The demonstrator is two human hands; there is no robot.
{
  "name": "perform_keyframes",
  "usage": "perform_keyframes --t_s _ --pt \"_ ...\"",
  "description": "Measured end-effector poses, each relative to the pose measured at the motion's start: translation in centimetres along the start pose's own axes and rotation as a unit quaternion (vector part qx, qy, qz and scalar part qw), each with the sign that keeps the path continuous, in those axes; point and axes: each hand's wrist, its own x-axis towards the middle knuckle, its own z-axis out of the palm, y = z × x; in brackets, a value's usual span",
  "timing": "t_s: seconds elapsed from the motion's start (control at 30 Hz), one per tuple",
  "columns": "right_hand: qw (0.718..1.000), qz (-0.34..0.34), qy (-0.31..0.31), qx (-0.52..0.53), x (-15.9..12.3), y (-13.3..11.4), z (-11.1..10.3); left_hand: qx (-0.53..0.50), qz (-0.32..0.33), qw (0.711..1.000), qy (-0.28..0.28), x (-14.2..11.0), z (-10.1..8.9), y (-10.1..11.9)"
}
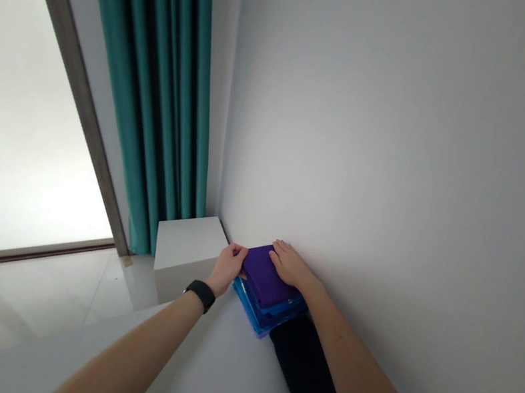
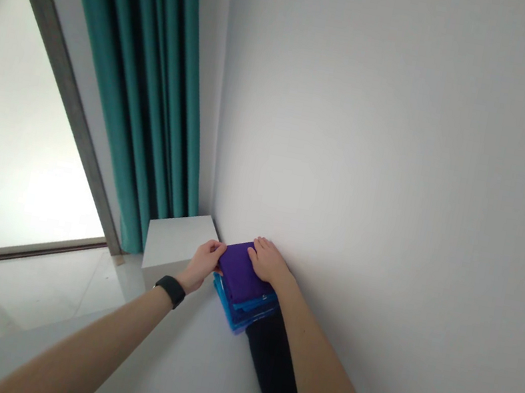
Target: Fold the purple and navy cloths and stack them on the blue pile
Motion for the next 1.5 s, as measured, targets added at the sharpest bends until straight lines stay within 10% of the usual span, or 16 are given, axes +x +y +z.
perform_keyframes --t_s 0.43,1.07,1.5 --pt "0.992 -0.091 0.079 -0.042 -10.5 1.3 -3.0 0.042 0.002 0.999 0.005 0.4 -0.7 -0.1" --pt "0.979 -0.07 0.102 -0.161 -9.7 0.2 -2.7 0.113 0.094 0.988 0.039 1.0 -0.4 -0.2" --pt "0.998 -0.025 0.063 -0.011 -8.2 1.9 -1.6 0.253 0.134 0.956 0.071 1.7 -1.6 -0.4"
